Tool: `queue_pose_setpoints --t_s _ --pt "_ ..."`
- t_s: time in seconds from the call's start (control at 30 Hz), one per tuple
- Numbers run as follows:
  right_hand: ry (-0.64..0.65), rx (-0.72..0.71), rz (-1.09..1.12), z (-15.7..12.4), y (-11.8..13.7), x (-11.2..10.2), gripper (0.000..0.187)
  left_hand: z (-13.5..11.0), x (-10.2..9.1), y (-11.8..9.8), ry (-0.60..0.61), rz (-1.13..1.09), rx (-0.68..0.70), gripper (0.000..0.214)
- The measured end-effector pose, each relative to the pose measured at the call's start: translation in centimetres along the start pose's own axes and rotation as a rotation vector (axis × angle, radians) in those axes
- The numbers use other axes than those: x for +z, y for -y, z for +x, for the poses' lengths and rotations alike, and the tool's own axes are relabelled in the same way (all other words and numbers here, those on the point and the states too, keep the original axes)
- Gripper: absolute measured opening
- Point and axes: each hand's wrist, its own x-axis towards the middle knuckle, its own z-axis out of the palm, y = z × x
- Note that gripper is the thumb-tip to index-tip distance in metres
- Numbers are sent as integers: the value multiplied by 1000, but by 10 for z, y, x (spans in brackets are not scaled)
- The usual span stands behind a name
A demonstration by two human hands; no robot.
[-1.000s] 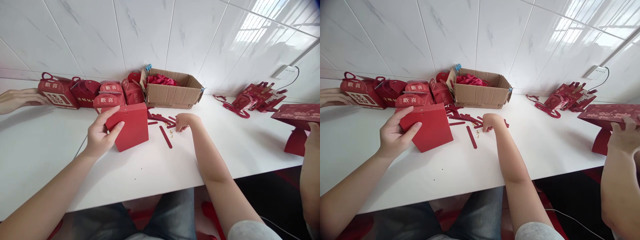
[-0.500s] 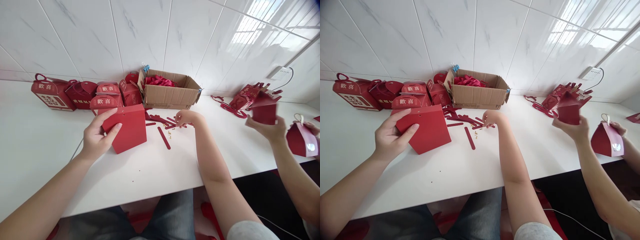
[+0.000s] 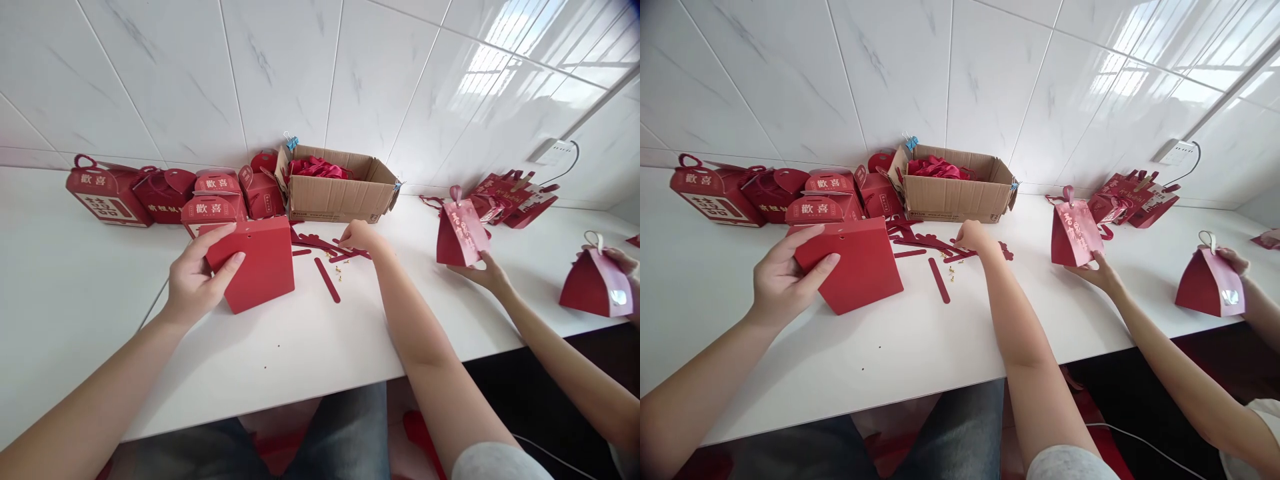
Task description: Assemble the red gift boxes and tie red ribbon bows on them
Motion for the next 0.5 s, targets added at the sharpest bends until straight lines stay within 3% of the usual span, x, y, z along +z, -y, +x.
queue_pose_setpoints --t_s 0.17,0.3,0.5 --pt "4 23 -76 6 11 18 36 0 0 1 12 -6 -21 44" --pt "16 64 -120 7 14 25 11 0 -1 2 5 27 13 43" --pt "-25 104 -141 1 17 14 23 0 -1 2 23 53 23 41"
